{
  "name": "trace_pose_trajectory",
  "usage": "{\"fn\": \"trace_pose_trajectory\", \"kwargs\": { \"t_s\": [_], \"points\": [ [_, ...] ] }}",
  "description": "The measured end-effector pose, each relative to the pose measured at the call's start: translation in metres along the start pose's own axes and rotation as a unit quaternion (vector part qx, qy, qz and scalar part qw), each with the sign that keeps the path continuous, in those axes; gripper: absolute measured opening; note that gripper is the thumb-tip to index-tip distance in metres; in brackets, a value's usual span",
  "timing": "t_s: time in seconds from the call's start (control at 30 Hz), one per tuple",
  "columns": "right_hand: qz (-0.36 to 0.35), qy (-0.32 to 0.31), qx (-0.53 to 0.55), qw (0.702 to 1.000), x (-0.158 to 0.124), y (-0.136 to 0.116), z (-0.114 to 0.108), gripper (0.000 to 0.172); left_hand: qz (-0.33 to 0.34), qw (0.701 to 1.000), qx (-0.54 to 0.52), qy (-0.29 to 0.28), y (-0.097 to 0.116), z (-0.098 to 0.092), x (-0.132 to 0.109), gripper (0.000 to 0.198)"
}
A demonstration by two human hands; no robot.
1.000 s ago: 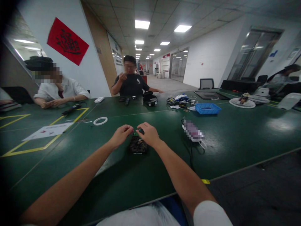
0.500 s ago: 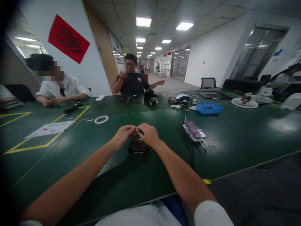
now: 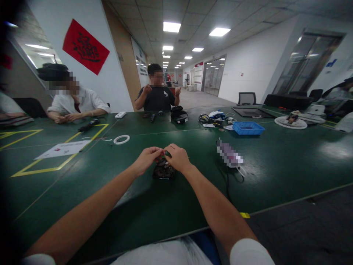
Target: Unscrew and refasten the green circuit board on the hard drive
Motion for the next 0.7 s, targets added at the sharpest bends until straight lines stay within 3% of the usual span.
{"fn": "trace_pose_trajectory", "kwargs": {
  "t_s": [0.13,0.2,0.33,0.47,0.7],
  "points": [
    [0.025,-0.02,-0.018,0.999,0.0,0.007,-0.006,0.012,0.009,1.0,0.015,-0.002,-0.001,-0.001,0.002,0.04],
    [0.047,-0.036,-0.029,0.998,-0.003,0.014,-0.009,0.01,0.047,0.996,0.079,0.02,-0.003,-0.004,0.004,0.035],
    [0.073,-0.105,-0.029,0.991,-0.008,0.027,-0.012,0.008,0.183,0.936,0.288,0.084,-0.011,-0.01,0.004,0.023],
    [0.047,-0.159,-0.008,0.986,-0.01,0.027,-0.011,0.01,0.258,0.884,0.388,0.05,-0.027,-0.006,0.004,0.028],
    [0.034,-0.195,-0.04,0.979,-0.009,0.022,-0.007,0.014,0.258,0.87,0.419,0.01,-0.039,-0.004,0.005,0.035]
  ]
}}
Point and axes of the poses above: each hand's wrist, its own x-axis towards the middle knuckle, its own z-axis out of the palm, y = z × x, the point moved 2 cm from there along x, towards the middle knuckle, and after that the axes turned 12 degrees about -z, right-handed, at the moved point
